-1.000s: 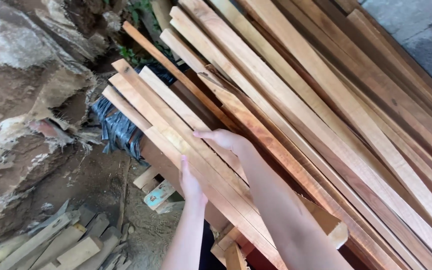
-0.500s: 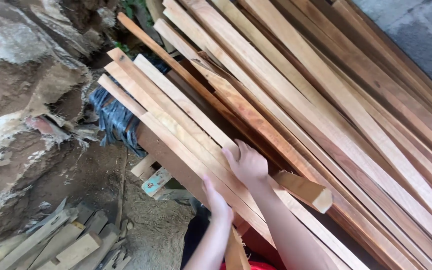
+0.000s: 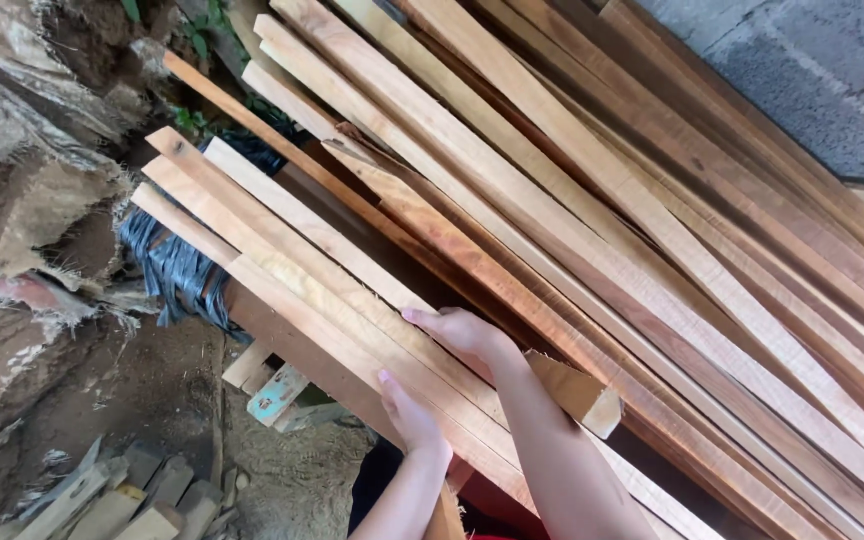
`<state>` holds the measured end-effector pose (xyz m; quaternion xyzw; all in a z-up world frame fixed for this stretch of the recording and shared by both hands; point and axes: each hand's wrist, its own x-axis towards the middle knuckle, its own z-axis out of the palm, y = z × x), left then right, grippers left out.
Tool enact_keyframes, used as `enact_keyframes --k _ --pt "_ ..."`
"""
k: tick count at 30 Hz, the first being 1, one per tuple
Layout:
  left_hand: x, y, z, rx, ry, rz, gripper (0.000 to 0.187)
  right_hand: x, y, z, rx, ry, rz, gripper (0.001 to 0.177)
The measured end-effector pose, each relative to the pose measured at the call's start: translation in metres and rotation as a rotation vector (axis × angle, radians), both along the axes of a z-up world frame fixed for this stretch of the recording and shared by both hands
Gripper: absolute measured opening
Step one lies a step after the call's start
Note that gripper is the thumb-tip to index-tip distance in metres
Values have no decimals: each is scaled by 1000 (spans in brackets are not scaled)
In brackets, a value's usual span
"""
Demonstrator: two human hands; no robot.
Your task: The person stacks several thin wooden planks on top of a larger pile of lumber. They then use a black strap to tie the newly stacked planks together, wrapping it around the bundle and securing it with a knot.
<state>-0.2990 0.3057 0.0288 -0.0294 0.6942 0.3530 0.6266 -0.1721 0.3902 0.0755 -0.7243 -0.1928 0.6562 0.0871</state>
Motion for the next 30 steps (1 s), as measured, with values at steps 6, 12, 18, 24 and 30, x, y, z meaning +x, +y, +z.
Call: enact_keyframes --k 6,12,18,24,30 --pt "-5 -12 -26 27 99 -80 93 2 -5 -19 89 -82 81 116" --pt "-46 -17 -38 88 -121 -250 92 -19 -11 26 209 -344 86 101" --pt "-139 26 -67 91 -268 -844 67 -75 -18 -3 1126 -764 69 41" --pt "-243 123 -120 317 283 -775 28 -183 53 18 700 -403 275 31" --pt "-294 232 -112 778 908 -912 36 -246 115 17 518 -619 282 33"
